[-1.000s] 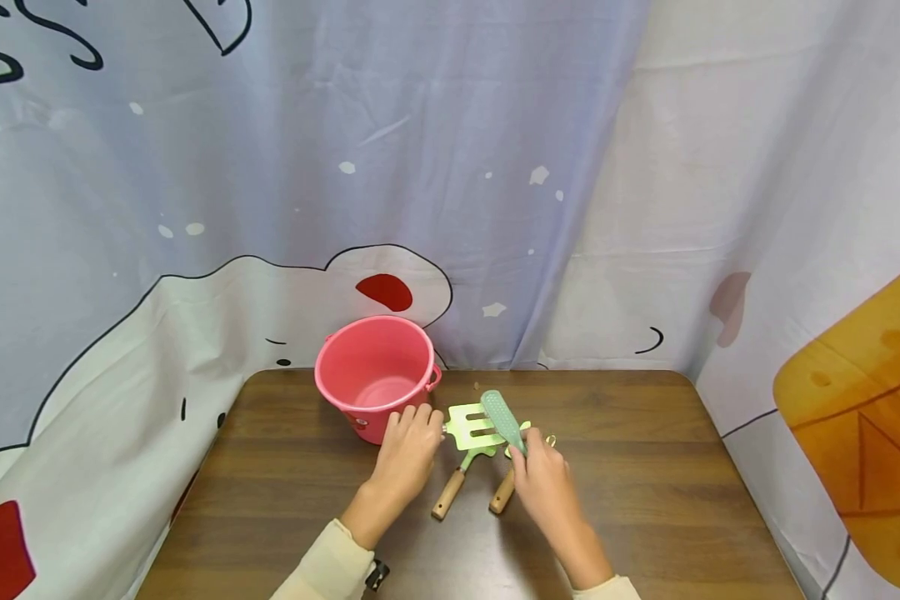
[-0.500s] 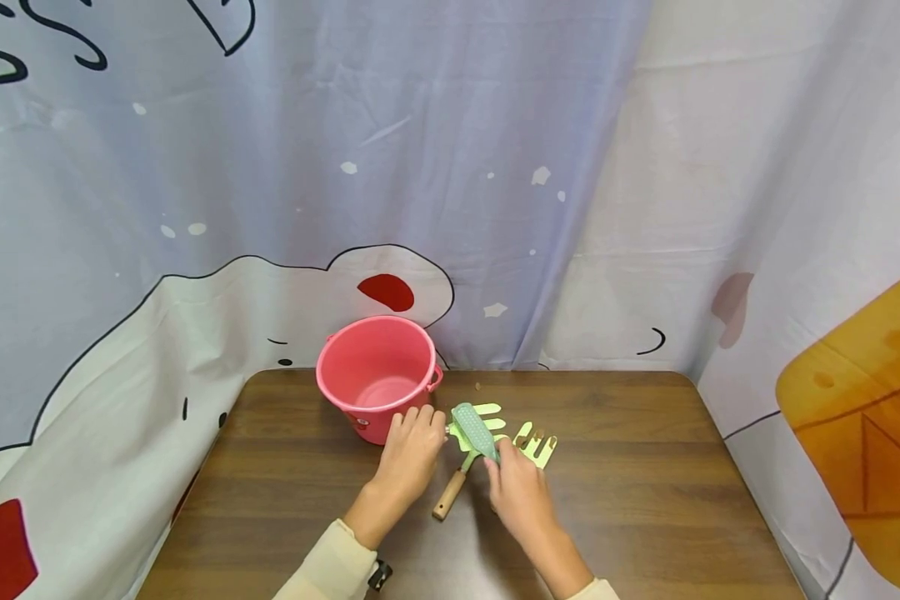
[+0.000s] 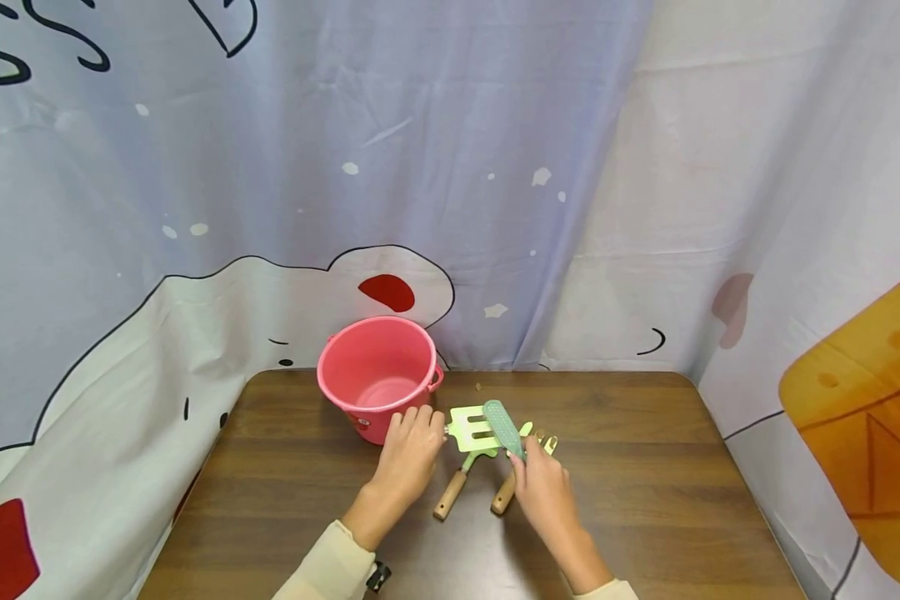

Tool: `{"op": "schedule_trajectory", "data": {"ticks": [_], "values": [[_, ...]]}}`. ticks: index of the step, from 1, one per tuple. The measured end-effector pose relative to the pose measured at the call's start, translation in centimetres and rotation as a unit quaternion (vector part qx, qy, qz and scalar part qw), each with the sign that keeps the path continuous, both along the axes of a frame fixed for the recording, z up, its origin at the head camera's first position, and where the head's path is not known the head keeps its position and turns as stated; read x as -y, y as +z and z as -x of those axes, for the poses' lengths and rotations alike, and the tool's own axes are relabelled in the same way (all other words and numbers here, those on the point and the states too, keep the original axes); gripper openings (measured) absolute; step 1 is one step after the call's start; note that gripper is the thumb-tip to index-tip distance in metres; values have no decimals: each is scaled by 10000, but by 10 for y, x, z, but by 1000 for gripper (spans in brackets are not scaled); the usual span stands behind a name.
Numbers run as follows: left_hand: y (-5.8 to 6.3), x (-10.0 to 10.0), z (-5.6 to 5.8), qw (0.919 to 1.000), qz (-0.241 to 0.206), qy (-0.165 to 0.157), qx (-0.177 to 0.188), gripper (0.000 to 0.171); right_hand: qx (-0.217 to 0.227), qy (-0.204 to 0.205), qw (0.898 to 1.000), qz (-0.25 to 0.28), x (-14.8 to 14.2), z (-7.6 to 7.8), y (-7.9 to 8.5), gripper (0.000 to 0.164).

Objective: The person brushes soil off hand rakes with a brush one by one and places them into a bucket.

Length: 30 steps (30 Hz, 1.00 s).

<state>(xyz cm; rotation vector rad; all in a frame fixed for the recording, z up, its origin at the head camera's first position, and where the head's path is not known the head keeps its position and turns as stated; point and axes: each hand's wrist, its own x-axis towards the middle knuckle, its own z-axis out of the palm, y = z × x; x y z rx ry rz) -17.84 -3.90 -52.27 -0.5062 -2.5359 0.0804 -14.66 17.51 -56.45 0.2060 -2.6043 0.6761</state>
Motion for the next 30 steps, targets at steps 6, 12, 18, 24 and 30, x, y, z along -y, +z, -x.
{"op": "schedule_trajectory", "data": {"ticks": [6,12,18,24,30], "values": [[1,1,-1,10000,17,2,-40,18,-75,-111,9998,140,-11,2,-7,23],[0,3,-1,9998,-195,-5,-91,26,-57,-316,9989,341,-23,2,-12,24],[-2,2,-2,9991,-354,2,212,20,-117,-394,9981,464,-32,1,-9,23],[-7,-1,-4,9985,-482,-38,269,16,-45,-395,9977,556,-38,-1,-4,23],[-10,-2,-6,9957,-713,-16,598,20,47,-396,9972,638,-38,-2,2,23]]}}
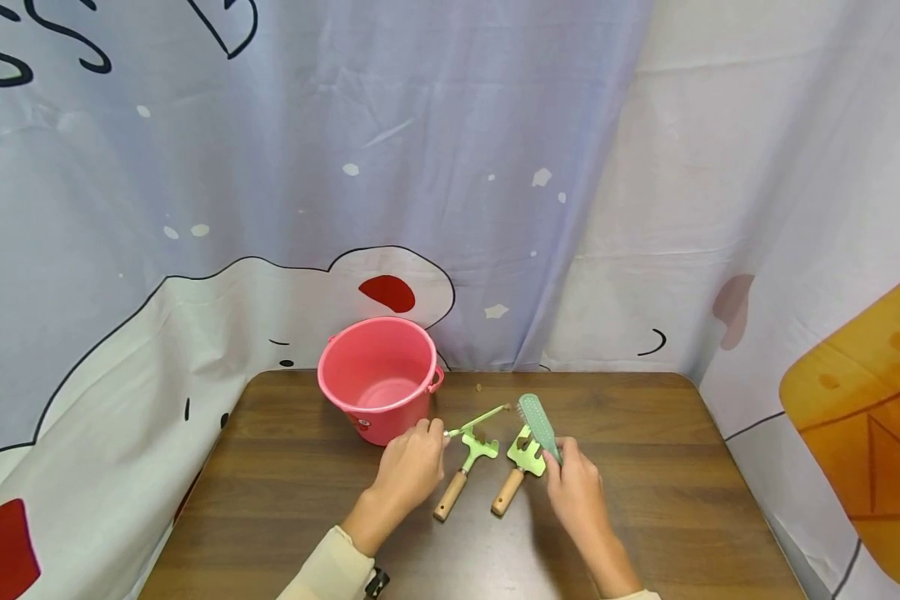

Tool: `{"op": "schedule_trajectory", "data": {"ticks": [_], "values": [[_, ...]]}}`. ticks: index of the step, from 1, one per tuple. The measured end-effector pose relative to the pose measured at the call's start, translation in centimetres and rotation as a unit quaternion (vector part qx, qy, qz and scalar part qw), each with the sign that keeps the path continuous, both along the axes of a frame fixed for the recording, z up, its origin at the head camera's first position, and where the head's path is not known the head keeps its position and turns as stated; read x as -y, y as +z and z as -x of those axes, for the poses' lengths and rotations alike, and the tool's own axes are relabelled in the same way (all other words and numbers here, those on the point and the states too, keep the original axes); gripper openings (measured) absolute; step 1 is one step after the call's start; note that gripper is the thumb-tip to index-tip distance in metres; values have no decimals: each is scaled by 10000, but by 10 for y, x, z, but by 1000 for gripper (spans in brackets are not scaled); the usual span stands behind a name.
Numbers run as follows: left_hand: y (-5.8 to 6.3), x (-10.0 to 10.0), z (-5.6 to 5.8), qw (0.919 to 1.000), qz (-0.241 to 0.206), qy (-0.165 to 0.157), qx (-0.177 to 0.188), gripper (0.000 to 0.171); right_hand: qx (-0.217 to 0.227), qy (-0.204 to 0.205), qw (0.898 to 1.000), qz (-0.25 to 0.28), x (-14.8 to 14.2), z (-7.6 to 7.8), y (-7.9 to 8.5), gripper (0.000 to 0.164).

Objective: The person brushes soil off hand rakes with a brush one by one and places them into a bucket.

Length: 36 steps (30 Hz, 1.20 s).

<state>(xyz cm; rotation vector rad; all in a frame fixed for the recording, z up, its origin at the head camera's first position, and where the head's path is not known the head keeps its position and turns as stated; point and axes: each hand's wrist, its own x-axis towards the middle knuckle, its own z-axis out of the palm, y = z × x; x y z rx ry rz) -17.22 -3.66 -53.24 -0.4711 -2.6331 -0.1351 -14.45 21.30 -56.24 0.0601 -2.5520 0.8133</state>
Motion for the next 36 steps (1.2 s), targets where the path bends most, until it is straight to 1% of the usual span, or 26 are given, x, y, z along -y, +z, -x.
{"op": "schedule_trajectory", "data": {"ticks": [4,6,10,14,17,19,22,25,29,36], "values": [[-1,0,0,9988,-237,34,416,27,48,15,10000,51,2,-2,3,23],[-2,1,0,9979,-345,69,552,30,39,30,10000,73,4,-3,5,23],[-1,2,0,9969,-507,85,598,27,-2,21,9999,120,5,-5,6,23],[2,4,1,9959,-662,16,612,24,-28,35,9999,120,6,-5,7,23],[4,5,1,9952,-665,-68,712,25,17,81,9999,125,7,-6,9,25],[4,5,1,9956,-561,-104,742,25,81,106,9998,129,8,-6,9,25],[4,6,2,9969,-376,-127,679,24,171,186,9996,106,10,-7,10,26],[3,6,3,9983,-246,-120,509,23,66,261,9996,-18,12,-8,10,26],[3,5,4,9993,-180,-121,290,21,-158,342,9990,-222,18,-10,10,25],[5,3,4,9998,-126,-106,129,18,-130,628,9972,-372,35,-14,12,26]]}}
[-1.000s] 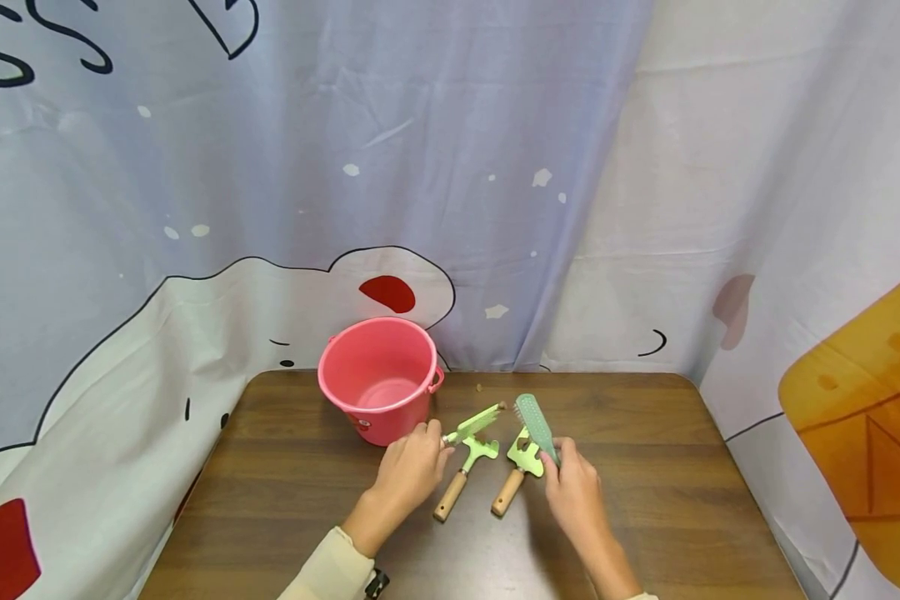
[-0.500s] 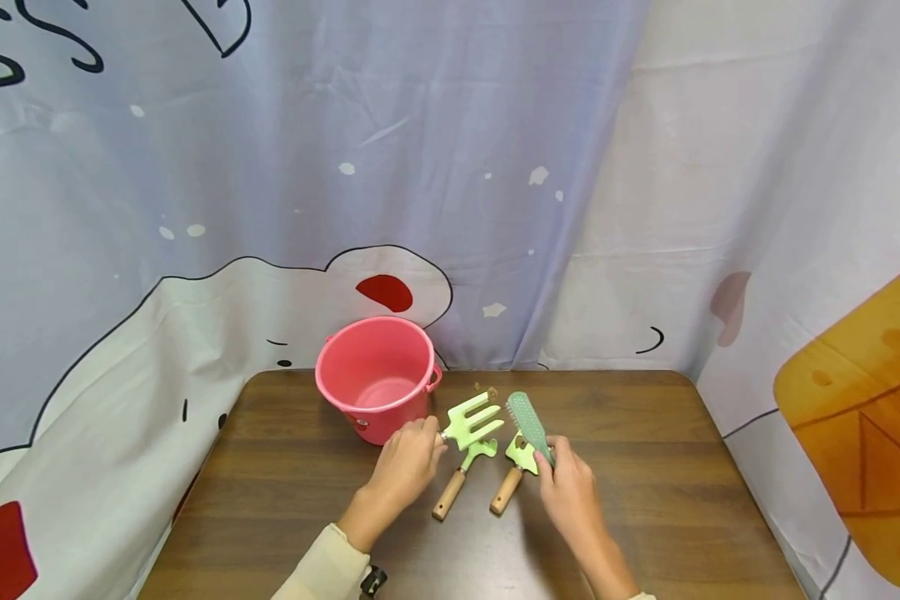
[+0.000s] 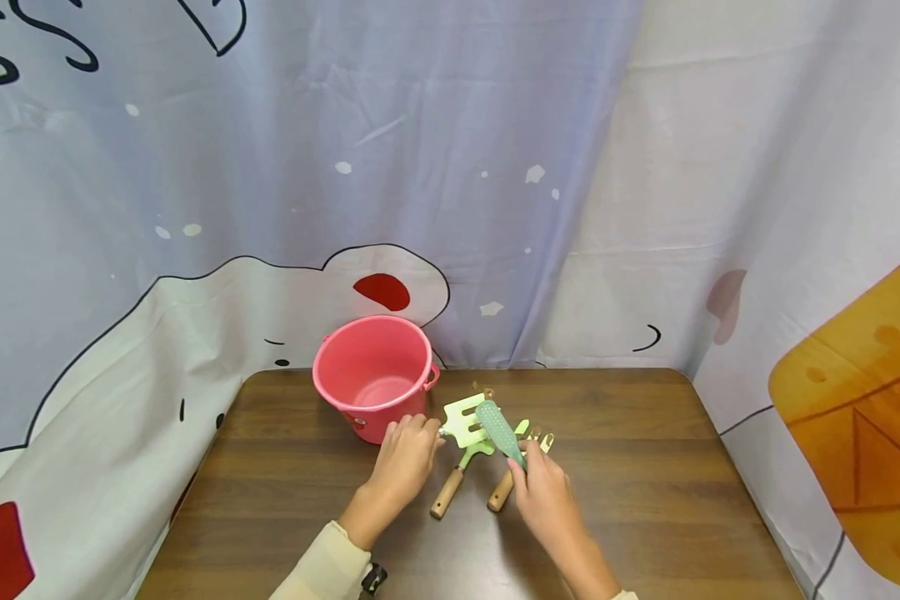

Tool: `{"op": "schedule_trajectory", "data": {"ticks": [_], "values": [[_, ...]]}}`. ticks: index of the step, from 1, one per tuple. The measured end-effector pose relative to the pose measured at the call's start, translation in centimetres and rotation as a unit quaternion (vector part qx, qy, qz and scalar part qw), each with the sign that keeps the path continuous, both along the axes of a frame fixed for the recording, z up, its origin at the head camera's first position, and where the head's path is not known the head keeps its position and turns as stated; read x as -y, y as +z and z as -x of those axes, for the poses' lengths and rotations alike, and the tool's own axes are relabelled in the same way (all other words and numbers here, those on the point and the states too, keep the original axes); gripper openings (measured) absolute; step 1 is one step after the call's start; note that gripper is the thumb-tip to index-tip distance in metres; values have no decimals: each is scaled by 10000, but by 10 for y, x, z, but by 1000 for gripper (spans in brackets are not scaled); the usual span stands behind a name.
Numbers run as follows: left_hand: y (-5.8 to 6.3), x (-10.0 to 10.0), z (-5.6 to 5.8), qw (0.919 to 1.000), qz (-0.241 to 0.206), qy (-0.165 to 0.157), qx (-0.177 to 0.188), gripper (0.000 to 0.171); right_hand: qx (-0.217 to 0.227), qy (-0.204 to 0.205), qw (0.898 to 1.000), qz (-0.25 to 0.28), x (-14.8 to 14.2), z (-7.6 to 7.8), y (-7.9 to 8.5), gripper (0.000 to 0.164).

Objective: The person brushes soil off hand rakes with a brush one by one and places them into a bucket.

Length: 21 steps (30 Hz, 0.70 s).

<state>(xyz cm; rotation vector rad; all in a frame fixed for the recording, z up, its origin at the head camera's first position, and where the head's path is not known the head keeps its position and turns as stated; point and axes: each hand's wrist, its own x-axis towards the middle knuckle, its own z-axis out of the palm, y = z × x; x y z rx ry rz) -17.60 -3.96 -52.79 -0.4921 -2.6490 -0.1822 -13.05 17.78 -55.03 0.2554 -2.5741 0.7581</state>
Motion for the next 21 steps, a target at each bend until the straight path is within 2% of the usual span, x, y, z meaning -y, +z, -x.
{"op": "schedule_trajectory", "data": {"ticks": [5,13,21], "values": [[1,-3,-1,9999,85,16,-150,17,97,207,9997,-120,14,0,3,24],[-1,-4,-1,9990,246,114,-366,13,168,267,9992,-232,27,5,3,22],[-4,-4,0,9988,266,74,-404,16,-172,77,9997,-177,22,15,-1,19]]}}
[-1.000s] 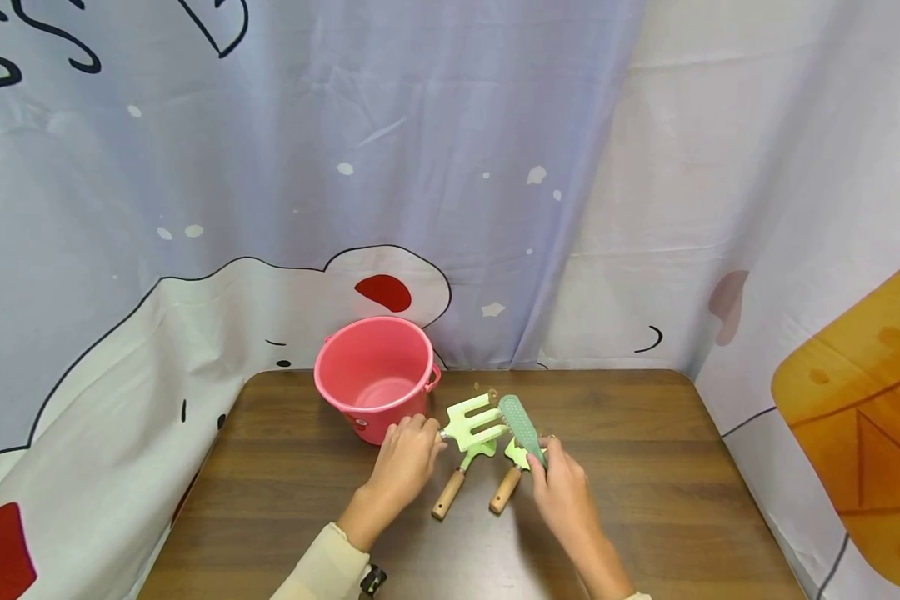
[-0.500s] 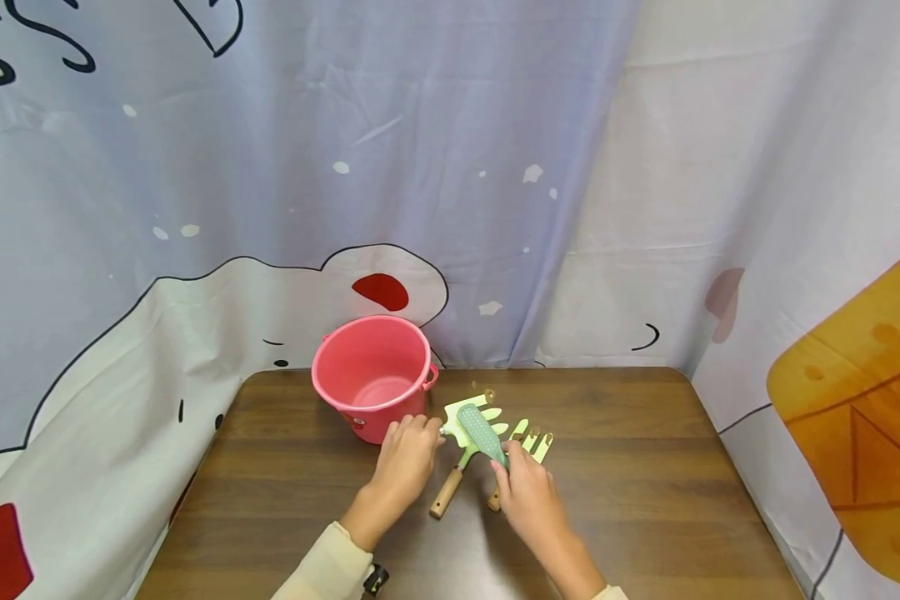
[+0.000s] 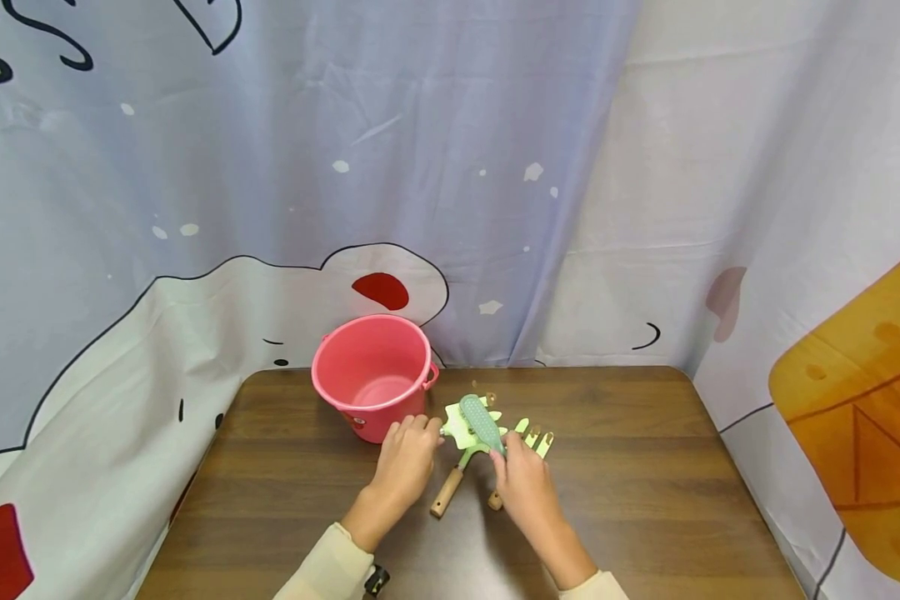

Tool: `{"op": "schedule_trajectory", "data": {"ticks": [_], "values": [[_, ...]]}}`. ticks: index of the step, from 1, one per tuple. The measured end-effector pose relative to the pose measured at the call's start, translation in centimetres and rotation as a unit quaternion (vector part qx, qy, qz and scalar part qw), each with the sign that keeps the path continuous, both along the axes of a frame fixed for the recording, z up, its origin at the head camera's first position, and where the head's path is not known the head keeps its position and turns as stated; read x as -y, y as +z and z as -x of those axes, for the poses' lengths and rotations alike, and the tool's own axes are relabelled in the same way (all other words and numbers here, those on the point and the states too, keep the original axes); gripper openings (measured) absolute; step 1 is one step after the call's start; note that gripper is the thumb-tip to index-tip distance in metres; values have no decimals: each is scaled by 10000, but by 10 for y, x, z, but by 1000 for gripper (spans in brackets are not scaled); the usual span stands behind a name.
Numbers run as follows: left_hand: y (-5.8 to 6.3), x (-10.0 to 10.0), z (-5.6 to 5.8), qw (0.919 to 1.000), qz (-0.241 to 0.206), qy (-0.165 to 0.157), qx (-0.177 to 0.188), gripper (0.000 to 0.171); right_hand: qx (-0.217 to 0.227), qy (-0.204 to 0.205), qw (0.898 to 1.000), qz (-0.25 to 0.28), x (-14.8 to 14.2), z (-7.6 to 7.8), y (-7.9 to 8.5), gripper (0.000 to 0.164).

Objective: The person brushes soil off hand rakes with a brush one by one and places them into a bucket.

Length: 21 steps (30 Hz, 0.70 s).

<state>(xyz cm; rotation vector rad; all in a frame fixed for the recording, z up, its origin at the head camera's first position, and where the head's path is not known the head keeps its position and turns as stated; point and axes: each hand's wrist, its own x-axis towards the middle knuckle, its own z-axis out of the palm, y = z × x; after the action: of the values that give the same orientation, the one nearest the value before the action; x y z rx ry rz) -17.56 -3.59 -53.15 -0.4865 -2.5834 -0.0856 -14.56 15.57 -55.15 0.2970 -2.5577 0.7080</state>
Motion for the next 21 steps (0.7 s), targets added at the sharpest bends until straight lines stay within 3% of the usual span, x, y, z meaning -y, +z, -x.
{"op": "schedule_trajectory", "data": {"ticks": [8,21], "values": [[-2,2,-1,10000,61,-75,-27,15,236,-327,9992,-50,-15,4,-8,19],[-1,4,-5,9998,131,-109,-57,12,283,-392,9988,76,-26,5,-13,20]]}}
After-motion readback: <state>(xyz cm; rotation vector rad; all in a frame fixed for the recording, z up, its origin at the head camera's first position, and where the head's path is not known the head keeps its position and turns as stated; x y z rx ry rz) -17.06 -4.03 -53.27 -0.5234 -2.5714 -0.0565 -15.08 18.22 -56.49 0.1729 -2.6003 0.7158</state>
